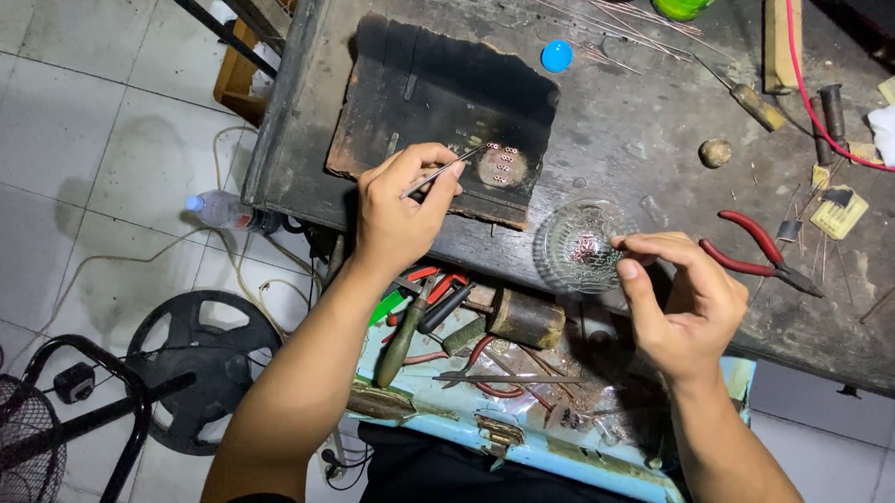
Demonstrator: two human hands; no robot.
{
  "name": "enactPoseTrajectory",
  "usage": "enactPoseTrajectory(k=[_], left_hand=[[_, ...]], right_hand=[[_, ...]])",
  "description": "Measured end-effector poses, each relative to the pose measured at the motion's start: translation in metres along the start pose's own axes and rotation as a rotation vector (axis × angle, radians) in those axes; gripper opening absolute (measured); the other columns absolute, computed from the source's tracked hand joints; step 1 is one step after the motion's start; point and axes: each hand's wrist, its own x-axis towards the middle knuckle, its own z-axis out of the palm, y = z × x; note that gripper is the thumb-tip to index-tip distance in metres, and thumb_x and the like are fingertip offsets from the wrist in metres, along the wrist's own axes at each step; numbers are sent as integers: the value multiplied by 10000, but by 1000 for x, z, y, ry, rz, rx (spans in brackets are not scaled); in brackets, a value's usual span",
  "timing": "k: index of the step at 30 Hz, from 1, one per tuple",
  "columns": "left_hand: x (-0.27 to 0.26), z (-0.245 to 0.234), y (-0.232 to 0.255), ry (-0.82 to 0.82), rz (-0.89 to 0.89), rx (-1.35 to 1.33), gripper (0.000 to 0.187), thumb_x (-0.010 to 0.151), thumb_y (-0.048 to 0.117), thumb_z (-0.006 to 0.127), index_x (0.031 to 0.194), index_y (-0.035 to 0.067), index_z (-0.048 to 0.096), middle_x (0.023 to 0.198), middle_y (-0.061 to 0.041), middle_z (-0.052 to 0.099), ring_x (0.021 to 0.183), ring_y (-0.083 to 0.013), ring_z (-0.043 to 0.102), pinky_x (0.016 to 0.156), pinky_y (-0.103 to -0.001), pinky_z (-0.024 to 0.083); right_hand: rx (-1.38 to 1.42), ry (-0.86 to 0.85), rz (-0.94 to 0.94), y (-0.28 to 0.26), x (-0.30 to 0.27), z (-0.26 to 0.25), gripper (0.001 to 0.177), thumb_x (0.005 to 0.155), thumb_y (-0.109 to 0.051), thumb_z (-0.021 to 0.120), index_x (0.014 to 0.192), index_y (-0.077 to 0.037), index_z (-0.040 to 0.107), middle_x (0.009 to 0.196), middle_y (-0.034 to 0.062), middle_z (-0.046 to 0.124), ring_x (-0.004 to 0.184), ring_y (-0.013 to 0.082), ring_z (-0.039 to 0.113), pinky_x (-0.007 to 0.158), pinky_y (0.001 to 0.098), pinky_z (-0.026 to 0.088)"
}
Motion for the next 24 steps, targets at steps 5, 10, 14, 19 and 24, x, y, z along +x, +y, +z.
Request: enactPoseTrajectory(k=[5, 10, 14, 19, 24], left_hand=[[0, 0, 1, 2, 2, 3, 44, 937, 8, 733, 954, 48, 730, 679, -77, 728, 589, -251, 730, 555, -328, 569], [-1, -1, 2, 6, 2, 1, 36, 941, 13, 735, 956, 45, 732, 677, -74, 731, 585, -245, 724, 553, -325, 569], [-1, -4, 7, -59, 8, 63, 39, 998, 51, 668, 1002, 12, 672, 846, -97, 720, 732, -178, 758, 681, -285, 565], [0, -4, 11, -40, -17, 73, 32, 1003, 66, 665, 997, 35, 660, 808, -73, 712, 722, -159, 751, 682, -279, 547], [-1, -3, 13, -25, -31, 70, 36, 999, 73, 678, 998, 39, 665, 795, -70, 719, 722, -151, 737, 705, -277, 541]], right_hand=[[-7, -6, 11, 0, 0, 1, 90, 955, 85, 729, 961, 159, 678, 824, 246, 704, 713, 321, 663, 695, 396, 553], [-8, -12, 19, -2, -2, 1, 85, 956, 93, 733, 962, 161, 681, 822, 245, 704, 708, 318, 655, 697, 395, 553], [-81, -48, 112, -9, -4, 1, 78, 994, 78, 674, 1007, 146, 639, 962, 285, 701, 914, 373, 728, 846, 397, 579], [-85, -57, 114, -8, -5, 1, 66, 1004, 106, 666, 1017, 161, 631, 974, 295, 696, 923, 382, 722, 857, 402, 570], [-97, -69, 121, -8, -5, 0, 50, 1004, 135, 668, 1023, 163, 632, 987, 299, 695, 931, 385, 721, 873, 406, 568]])
